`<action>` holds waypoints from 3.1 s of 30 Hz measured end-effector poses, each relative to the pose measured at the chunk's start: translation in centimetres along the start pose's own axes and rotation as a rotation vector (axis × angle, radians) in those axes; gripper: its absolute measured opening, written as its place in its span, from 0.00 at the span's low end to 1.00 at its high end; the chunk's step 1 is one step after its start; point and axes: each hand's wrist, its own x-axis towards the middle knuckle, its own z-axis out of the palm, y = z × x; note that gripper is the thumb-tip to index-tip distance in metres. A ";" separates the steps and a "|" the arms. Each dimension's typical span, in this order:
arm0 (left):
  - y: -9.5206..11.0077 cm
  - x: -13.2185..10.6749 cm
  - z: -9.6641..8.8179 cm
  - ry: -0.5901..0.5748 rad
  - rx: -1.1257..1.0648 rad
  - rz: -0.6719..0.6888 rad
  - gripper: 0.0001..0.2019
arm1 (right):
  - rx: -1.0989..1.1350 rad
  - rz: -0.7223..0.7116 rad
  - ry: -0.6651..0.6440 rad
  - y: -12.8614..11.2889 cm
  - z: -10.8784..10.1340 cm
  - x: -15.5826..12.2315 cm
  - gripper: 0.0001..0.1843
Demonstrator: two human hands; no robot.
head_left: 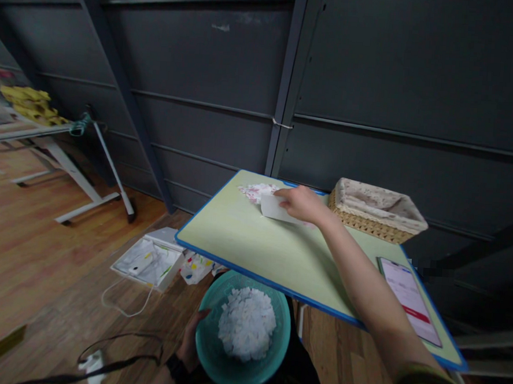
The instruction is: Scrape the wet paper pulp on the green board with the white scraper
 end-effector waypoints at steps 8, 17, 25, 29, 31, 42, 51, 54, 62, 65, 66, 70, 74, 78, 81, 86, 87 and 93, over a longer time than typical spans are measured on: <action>0.3 -0.4 0.6 -0.025 0.014 -0.019 0.22 | 0.075 -0.026 0.003 0.1 -0.2 0.0 0.21; 0.4 -0.9 1.0 -0.048 -0.022 -0.029 0.23 | 0.202 -0.082 0.003 0.0 -0.3 -0.1 0.21; 0.4 -0.4 0.6 -0.065 -0.024 -0.024 0.22 | 0.322 -0.118 -0.071 0.4 -0.3 0.0 0.18; 0.3 -0.3 0.4 -0.075 -0.018 -0.023 0.22 | 0.283 -0.083 -0.073 0.7 -0.2 0.0 0.18; 0.3 -0.2 0.3 -0.089 -0.018 -0.012 0.23 | 0.279 -0.092 -0.073 0.7 -0.1 0.0 0.18; 0.3 -0.9 0.5 -0.110 0.022 0.032 0.17 | 0.393 -0.219 -0.153 0.4 -0.2 -0.1 0.19; 1.9 -3.2 1.9 -0.123 0.093 0.033 0.16 | 0.417 -0.235 -0.185 1.0 0.3 0.1 0.18; 3.0 -4.4 2.5 -0.134 0.112 0.042 0.12 | 0.517 -0.272 -0.238 1.6 0.6 0.3 0.17; 5.0 -6.5 3.8 -0.183 0.221 0.048 0.09 | 0.629 -0.169 -0.284 3.8 0.6 0.5 0.19; 5.4 -6.9 4.0 -0.210 0.213 0.085 0.07 | 0.624 -0.212 -0.329 3.4 1.0 0.6 0.18; 5.5 -7.0 4.0 -0.219 0.217 0.103 0.07 | 0.615 -0.221 -0.329 3.2 1.2 0.7 0.18; 5.8 -7.0 4.0 -0.187 0.238 0.129 0.08 | 0.518 -0.170 -0.233 2.6 1.5 0.8 0.17; 5.8 -6.9 3.9 -0.164 0.234 0.112 0.09 | 0.388 -0.078 -0.113 2.4 1.3 0.6 0.17; 5.8 -7.0 4.0 -0.158 0.225 0.138 0.09 | 0.308 -0.053 -0.032 2.1 0.7 0.5 0.17; 5.8 -7.2 4.1 -0.180 0.207 0.130 0.08 | 0.294 -0.057 -0.027 1.8 0.5 0.4 0.17; 6.0 -7.3 4.1 -0.181 0.209 0.127 0.08 | 0.213 -0.029 -0.007 1.6 0.3 0.4 0.18; 6.0 -7.4 4.1 -0.176 0.212 0.129 0.08 | 0.200 -0.027 -0.004 1.6 0.3 0.3 0.18; 5.9 -7.7 4.2 -0.157 0.238 0.122 0.09 | 0.220 -0.061 -0.025 1.2 0.7 0.3 0.18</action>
